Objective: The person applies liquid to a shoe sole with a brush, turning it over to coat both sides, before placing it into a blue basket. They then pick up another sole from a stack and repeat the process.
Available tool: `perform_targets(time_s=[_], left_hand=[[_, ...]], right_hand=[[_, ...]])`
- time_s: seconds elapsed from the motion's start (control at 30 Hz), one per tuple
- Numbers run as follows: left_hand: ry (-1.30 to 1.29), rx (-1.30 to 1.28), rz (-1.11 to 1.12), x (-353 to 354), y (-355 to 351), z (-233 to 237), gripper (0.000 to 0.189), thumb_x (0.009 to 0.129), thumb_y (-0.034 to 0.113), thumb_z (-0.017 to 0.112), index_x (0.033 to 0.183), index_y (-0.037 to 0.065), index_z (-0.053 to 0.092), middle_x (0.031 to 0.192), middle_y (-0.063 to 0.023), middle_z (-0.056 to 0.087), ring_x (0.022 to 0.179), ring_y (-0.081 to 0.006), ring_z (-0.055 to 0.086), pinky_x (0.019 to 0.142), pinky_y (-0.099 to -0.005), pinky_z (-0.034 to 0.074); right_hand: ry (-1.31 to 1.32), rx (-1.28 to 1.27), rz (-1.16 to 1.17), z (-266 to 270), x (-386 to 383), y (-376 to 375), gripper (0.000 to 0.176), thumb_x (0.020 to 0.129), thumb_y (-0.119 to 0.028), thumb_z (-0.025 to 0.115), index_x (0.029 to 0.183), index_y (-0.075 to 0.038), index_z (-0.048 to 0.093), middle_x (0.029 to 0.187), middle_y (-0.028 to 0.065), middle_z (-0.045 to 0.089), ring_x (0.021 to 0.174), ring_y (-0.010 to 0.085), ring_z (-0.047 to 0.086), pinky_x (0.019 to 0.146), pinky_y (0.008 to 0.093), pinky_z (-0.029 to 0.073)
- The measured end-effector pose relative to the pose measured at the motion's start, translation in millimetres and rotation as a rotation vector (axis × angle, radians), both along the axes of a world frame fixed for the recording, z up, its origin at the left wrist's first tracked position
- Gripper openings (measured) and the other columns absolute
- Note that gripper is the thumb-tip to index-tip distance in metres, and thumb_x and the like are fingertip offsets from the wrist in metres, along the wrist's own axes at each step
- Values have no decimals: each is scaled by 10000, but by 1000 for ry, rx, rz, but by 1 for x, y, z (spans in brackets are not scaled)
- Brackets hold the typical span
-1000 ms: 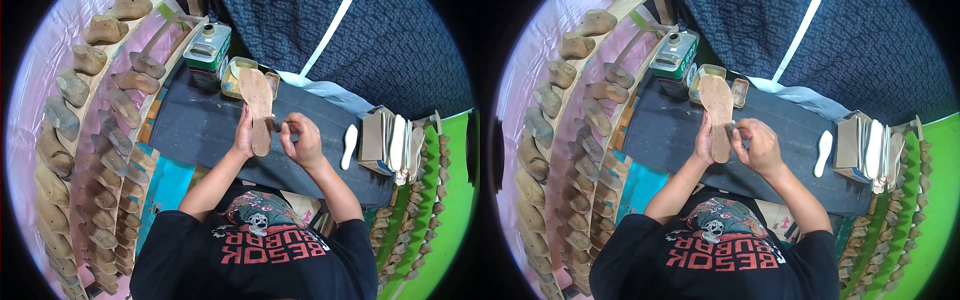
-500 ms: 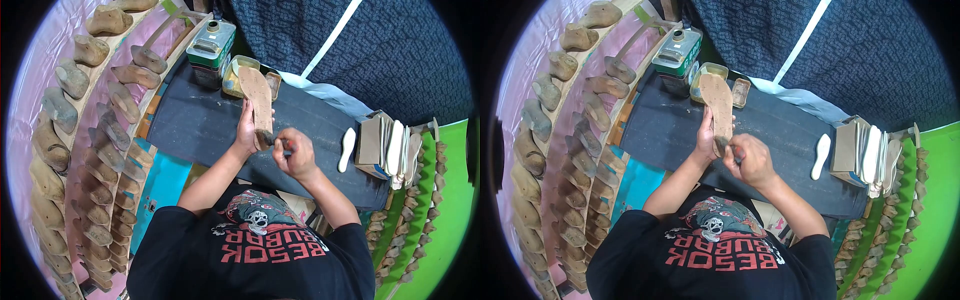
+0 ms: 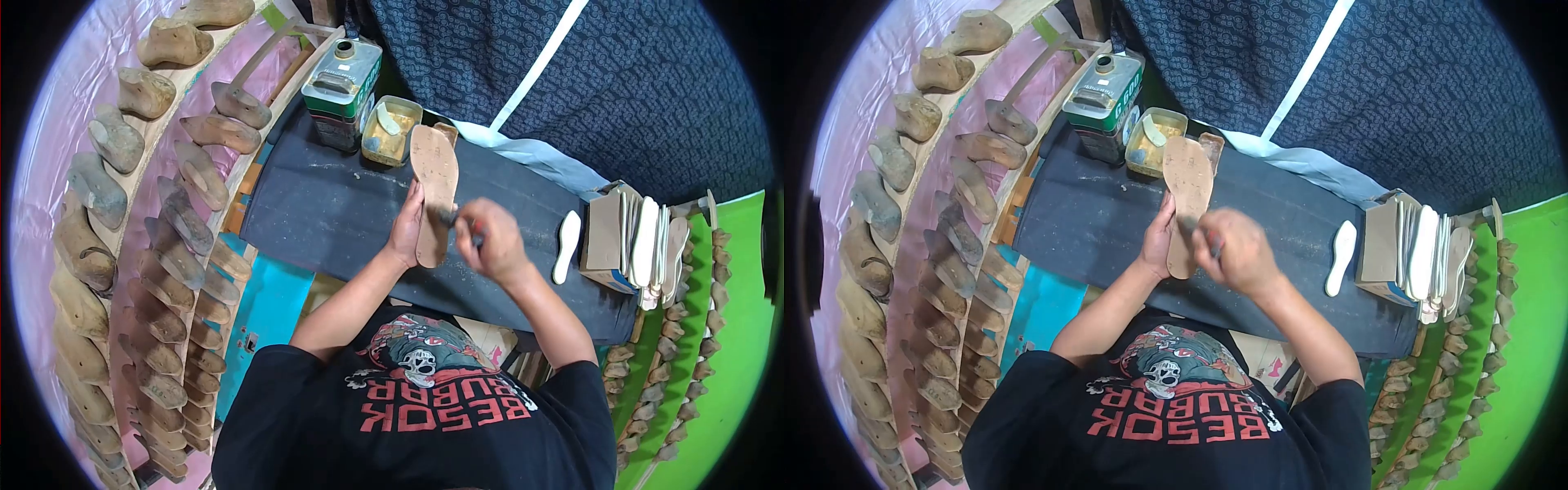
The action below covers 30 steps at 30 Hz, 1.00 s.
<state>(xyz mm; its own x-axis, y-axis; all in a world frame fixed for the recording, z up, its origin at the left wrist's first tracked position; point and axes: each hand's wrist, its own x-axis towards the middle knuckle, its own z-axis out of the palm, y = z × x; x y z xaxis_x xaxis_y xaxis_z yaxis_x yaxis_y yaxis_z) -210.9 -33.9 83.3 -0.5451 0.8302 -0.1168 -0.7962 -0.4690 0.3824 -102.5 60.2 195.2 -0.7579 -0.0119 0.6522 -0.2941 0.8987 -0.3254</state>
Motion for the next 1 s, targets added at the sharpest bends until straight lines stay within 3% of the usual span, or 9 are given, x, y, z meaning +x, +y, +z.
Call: perform_targets(time_s=[0.13,0.27,0.3,0.4,0.57,0.67,0.83,0.93,1.0], left_hand=[[91,-10,-62,-10,-9,-11,425,1093,373,336,1477,190,352,1197,-70,605,1012,-187,652,860,-345,553],[-122,23,-129,-3,-10,-11,437,1082,395,382,1472,199,377,1234,-61,602,979,-191,659,782,-321,565],[-90,97,-268,-8,-16,-12,465,1073,409,405,1488,201,372,1260,-41,596,1005,-188,652,804,-332,562],[-9,85,-214,-1,-13,-10,488,1068,423,412,1499,200,356,1266,-37,595,1017,-193,650,806,-330,562],[35,-9,-173,-6,-10,-22,505,1075,415,387,1527,204,309,1287,-63,584,1007,-213,661,801,-336,582],[105,-10,-183,-9,-14,-23,519,1084,394,352,1559,205,263,1340,-69,549,1066,-210,643,852,-348,564],[46,74,-239,-5,-11,-31,504,1082,397,375,1550,234,283,1335,-41,554,1073,-192,633,884,-347,545],[9,218,-282,-6,-10,-37,433,1081,417,380,1462,218,435,1335,-51,589,1153,-218,619,978,-406,522],[-68,-15,-155,-5,-12,-32,452,1084,395,374,1501,220,389,1403,-50,539,1239,-227,568,1037,-415,484]], right_hand=[[-145,-42,245,-6,15,-17,279,782,-11,727,999,-23,551,812,123,616,679,326,635,633,415,533],[-41,-87,58,-3,-1,12,240,824,-19,710,1008,-21,554,826,134,613,706,335,620,652,413,514],[-37,-94,-1,-1,-7,20,236,830,-22,708,1009,-21,554,828,136,614,711,337,620,654,416,513],[-83,-82,-83,6,-6,25,231,849,44,659,1027,3,517,876,146,615,695,315,620,627,388,508],[-103,-12,257,-2,20,-14,272,805,-10,721,1021,-25,556,845,116,617,721,324,639,645,414,520],[-173,-23,317,-1,22,-14,281,803,-21,736,1019,-18,557,858,121,621,731,323,640,652,422,519],[-133,-136,-149,4,-8,29,200,886,18,652,1053,-5,546,888,150,614,740,331,621,668,388,508],[-96,-30,-58,4,-9,22,205,881,11,656,1053,-12,548,877,150,607,742,336,614,663,402,504],[-53,21,138,-4,-4,6,282,820,11,693,1059,-36,551,864,144,603,740,342,608,659,422,502]])
